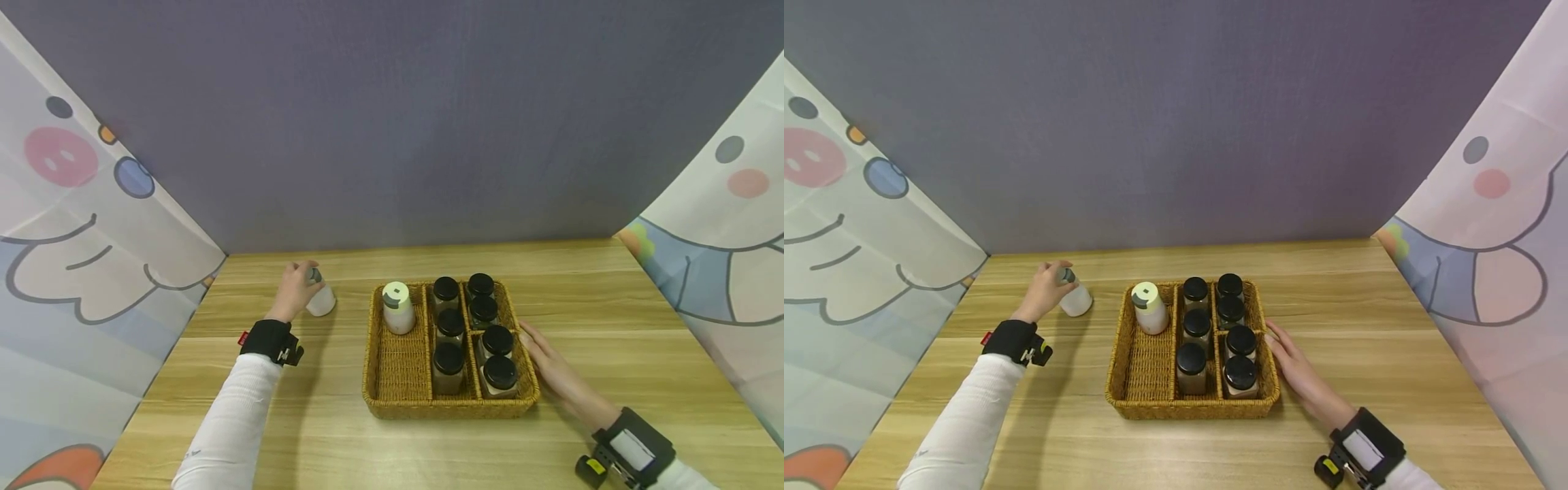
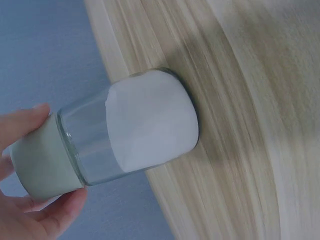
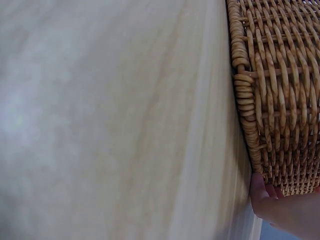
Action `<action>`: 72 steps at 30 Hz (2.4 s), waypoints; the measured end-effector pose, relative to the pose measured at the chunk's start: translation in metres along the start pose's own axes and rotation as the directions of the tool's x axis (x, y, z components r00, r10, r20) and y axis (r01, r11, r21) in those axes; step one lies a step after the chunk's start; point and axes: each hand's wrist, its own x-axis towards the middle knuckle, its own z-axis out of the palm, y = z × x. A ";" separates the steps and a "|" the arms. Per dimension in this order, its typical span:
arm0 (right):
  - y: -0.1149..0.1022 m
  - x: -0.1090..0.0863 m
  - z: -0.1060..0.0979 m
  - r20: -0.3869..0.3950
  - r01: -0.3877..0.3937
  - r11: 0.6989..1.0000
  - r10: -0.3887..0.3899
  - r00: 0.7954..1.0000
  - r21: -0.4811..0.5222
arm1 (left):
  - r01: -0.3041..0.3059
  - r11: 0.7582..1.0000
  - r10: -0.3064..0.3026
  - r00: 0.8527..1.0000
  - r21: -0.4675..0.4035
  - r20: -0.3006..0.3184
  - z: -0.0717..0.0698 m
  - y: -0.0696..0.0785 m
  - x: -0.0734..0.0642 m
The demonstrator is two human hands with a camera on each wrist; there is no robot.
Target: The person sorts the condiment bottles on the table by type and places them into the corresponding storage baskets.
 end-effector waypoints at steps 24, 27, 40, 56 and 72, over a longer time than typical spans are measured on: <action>-0.001 0.001 0.002 -0.002 0.001 1.000 -0.001 1.000 0.002 | -0.058 0.997 0.059 0.998 0.051 -0.013 -0.006 0.012 -0.014; -0.001 0.001 0.001 0.002 0.008 1.000 -0.008 1.000 -0.008 | -0.095 0.994 0.098 0.995 0.062 -0.036 -0.009 0.016 -0.015; 0.000 0.002 0.001 0.010 0.009 1.000 -0.009 1.000 0.002 | -0.246 0.964 0.257 0.961 0.104 -0.104 -0.024 0.046 -0.023; -0.002 0.002 0.001 -0.007 0.016 0.998 -0.017 1.000 -0.064 | -0.356 0.923 0.369 0.926 0.147 -0.075 -0.046 0.098 -0.045; -0.002 0.002 0.001 -0.003 0.010 0.998 -0.011 1.000 -0.058 | -0.527 0.847 0.531 0.845 0.065 -0.059 -0.047 0.131 -0.064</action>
